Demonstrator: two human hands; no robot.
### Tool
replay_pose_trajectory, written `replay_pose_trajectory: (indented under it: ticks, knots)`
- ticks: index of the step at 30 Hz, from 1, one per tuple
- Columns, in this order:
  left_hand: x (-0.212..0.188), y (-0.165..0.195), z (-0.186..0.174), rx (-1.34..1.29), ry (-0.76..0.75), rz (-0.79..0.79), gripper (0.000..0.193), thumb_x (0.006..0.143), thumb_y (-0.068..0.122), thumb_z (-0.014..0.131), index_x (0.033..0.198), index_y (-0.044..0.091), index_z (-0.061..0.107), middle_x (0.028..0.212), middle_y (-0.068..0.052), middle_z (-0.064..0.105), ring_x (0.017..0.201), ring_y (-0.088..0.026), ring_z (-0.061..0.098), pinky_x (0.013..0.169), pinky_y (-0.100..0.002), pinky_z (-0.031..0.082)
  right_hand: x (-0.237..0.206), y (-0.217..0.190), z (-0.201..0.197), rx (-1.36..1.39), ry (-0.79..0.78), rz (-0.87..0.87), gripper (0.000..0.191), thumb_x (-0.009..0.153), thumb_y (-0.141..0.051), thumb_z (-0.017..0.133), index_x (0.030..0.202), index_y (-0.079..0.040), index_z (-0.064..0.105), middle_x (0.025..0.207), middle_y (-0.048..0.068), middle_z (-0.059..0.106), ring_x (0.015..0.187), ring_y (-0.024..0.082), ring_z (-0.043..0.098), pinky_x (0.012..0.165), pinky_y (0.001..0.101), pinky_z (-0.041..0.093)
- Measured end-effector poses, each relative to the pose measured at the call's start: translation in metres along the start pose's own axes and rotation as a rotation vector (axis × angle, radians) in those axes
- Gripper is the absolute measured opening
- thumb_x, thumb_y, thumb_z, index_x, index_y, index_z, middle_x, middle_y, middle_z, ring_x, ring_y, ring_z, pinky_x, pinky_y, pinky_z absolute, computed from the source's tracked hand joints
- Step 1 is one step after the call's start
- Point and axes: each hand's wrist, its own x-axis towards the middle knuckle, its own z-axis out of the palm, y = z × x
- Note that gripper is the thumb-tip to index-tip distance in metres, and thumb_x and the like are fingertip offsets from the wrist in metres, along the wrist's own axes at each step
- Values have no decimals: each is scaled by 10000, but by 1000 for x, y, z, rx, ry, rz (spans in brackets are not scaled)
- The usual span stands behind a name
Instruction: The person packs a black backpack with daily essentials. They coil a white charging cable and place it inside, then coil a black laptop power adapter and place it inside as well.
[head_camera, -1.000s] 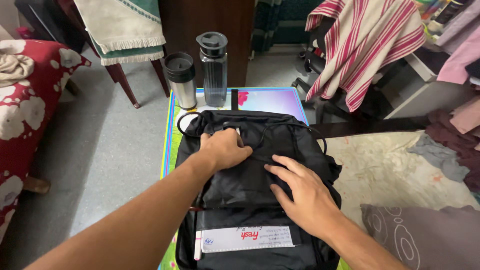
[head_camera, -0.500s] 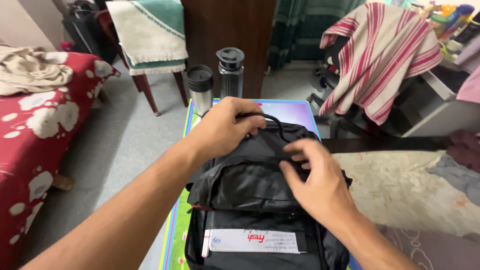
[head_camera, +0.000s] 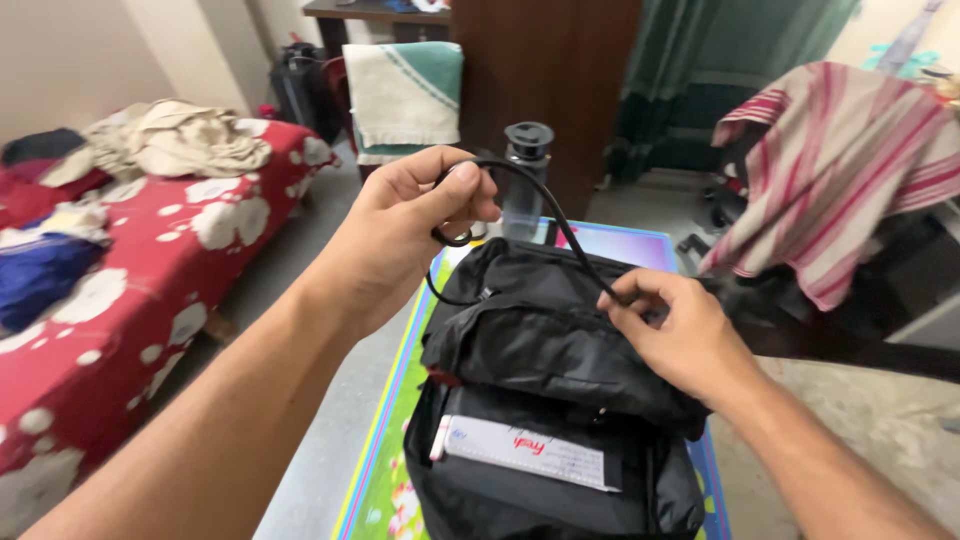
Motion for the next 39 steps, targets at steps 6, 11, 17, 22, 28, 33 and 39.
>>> replay_pose_trajectory:
  ticks: [6, 11, 17, 22, 28, 33, 39]
  knots:
    - [-52, 12, 12, -191, 193, -111, 103, 948, 186, 623, 894, 99, 633, 929, 5, 646, 930, -101, 585, 859, -352, 492, 6, -10, 6, 504, -393, -275, 403, 1032, -283, 556, 923, 43, 765, 887, 155, 813, 814, 184, 750, 816, 303, 549]
    - [-70, 18, 25, -433, 248, 11, 135, 946, 128, 590, 856, 37, 629, 925, -63, 610, 929, -172, 554, 924, -369, 475, 12, -62, 42, 425, -522, 273, 669, 1005, -552, 407, 1051, 48, 700, 941, 217, 801, 737, 283, 745, 723, 359, 557]
    - [-100, 34, 33, -430, 15, 70, 199, 866, 71, 538, 672, 38, 569, 953, -163, 679, 982, -246, 613, 919, -325, 476, 19, -104, 83, 796, -597, 610, 627, 1049, -510, 365, 1106, 65, 608, 957, 215, 748, 828, 285, 758, 789, 408, 614]
    - [-147, 48, 15, -109, 20, -98, 219, 790, 146, 580, 611, 20, 579, 820, -118, 672, 759, -161, 536, 683, -280, 431, 36, -96, 129, 1434, -624, 612, 228, 1061, -137, 563, 1190, 50, 586, 984, 85, 723, 854, 164, 701, 754, 285, 590]
    - [-201, 54, -31, 3, -69, -277, 248, 777, 184, 623, 615, -2, 607, 846, -132, 700, 720, -148, 578, 687, -270, 450, 19, -129, 145, 1319, -447, 822, 380, 988, -214, 580, 1174, 115, 605, 828, 18, 618, 662, 84, 581, 619, 192, 512]
    - [-217, 50, -64, -110, 93, -422, 208, 833, 140, 606, 738, -11, 712, 838, -133, 736, 782, -204, 701, 801, -328, 565, -17, -191, 153, 1227, -449, 520, 271, 999, -133, 603, 1178, 69, 625, 758, -17, 538, 565, 31, 439, 499, 188, 387]
    - [-209, 48, -89, -259, 564, -599, 378, 960, 414, 546, 961, 72, 707, 852, -58, 747, 789, -162, 693, 809, -366, 555, -70, -250, 169, 943, -446, 204, 269, 988, -142, 603, 1189, 21, 676, 737, -3, 566, 586, 59, 487, 520, 210, 414]
